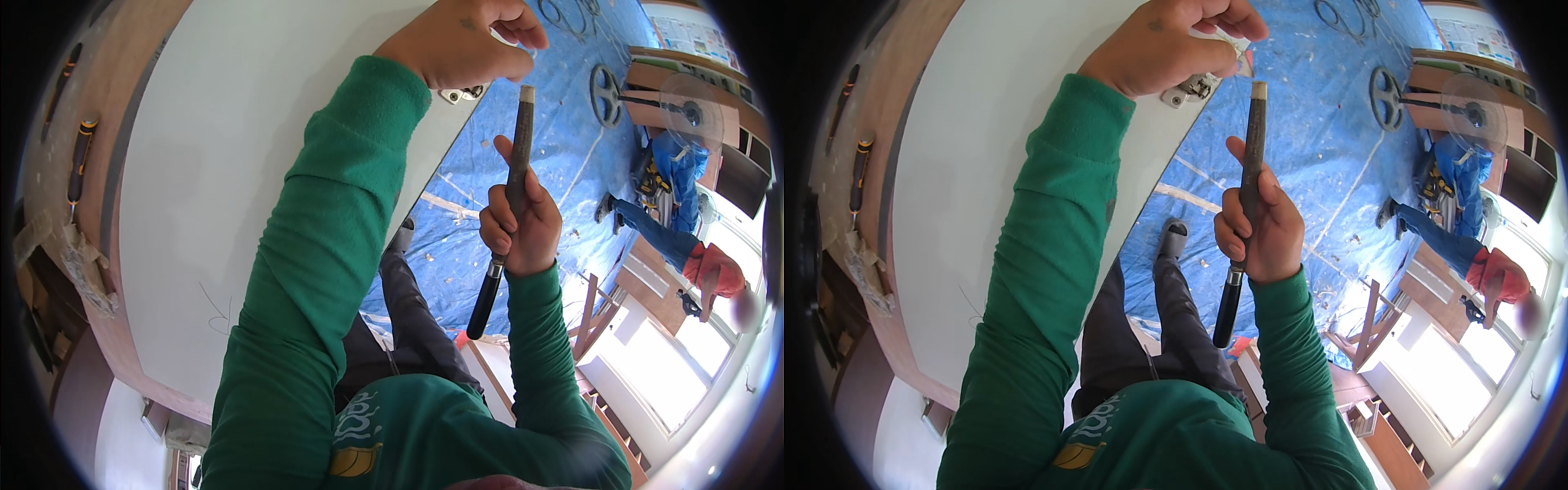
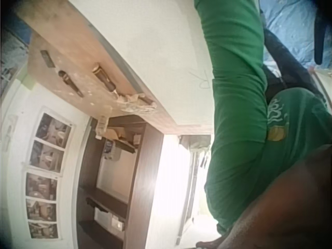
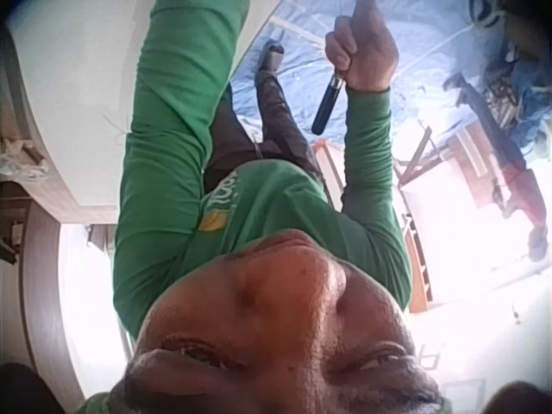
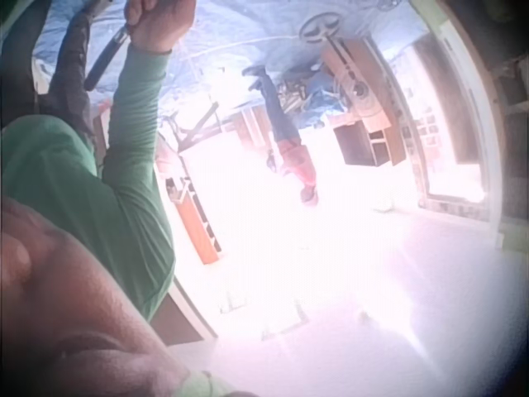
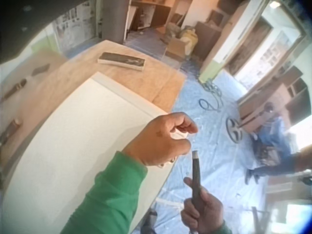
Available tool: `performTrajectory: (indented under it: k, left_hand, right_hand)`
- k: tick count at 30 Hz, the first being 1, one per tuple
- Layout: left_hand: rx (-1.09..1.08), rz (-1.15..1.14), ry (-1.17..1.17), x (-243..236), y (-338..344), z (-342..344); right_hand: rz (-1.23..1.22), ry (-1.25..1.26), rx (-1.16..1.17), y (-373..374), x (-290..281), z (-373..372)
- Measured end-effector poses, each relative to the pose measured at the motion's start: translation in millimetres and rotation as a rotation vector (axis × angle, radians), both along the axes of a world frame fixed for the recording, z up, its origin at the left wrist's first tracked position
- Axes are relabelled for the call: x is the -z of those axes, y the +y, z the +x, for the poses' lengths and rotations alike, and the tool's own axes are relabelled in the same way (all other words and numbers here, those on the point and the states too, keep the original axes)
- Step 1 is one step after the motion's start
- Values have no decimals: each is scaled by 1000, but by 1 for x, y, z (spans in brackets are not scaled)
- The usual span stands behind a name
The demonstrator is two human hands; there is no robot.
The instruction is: The person positions a white cabinet door on a workbench and uses a screwdriver to fasten two metal hinges to the door. The person repeatedly adjusts the door and tightens the screws on each hinge.
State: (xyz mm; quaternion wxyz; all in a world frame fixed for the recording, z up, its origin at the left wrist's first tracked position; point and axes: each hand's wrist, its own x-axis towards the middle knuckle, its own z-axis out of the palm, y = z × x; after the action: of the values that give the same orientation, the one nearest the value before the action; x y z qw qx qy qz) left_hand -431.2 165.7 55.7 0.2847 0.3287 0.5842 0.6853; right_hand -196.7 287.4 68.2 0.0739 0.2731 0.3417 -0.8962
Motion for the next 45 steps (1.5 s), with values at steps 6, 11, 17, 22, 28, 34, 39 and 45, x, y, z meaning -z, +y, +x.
performTrajectory:
  k: [6,11,17,22,28,34,39,45]
  left_hand:
    - [4,-15,-8,-4,-1,0]
    - [14,-16,-119,-6,-1,1]
    - [-45,9,-1,-2,-2,-2]
    - [-2,66,-153,-1,0,-3]
    - [-17,91,-92,2,-1,-8]
    - [-40,119,-69,5,3,-4]
    - [-41,90,-2,3,0,-3]
    - [-24,52,65,6,3,-3]
  right_hand:
    - [-28,20,-18,-2,6,-3]
    - [326,-28,-22,-5,2,-18]
    - [730,-156,-57,-22,-7,-44]
    - [904,-172,-36,-32,6,-49]
    - [943,-142,-49,-38,7,-53]
    - [952,-196,-92,-39,10,-55]
    - [1035,-234,-149,-40,6,-54]
    - [1033,-221,-153,-38,5,-57]
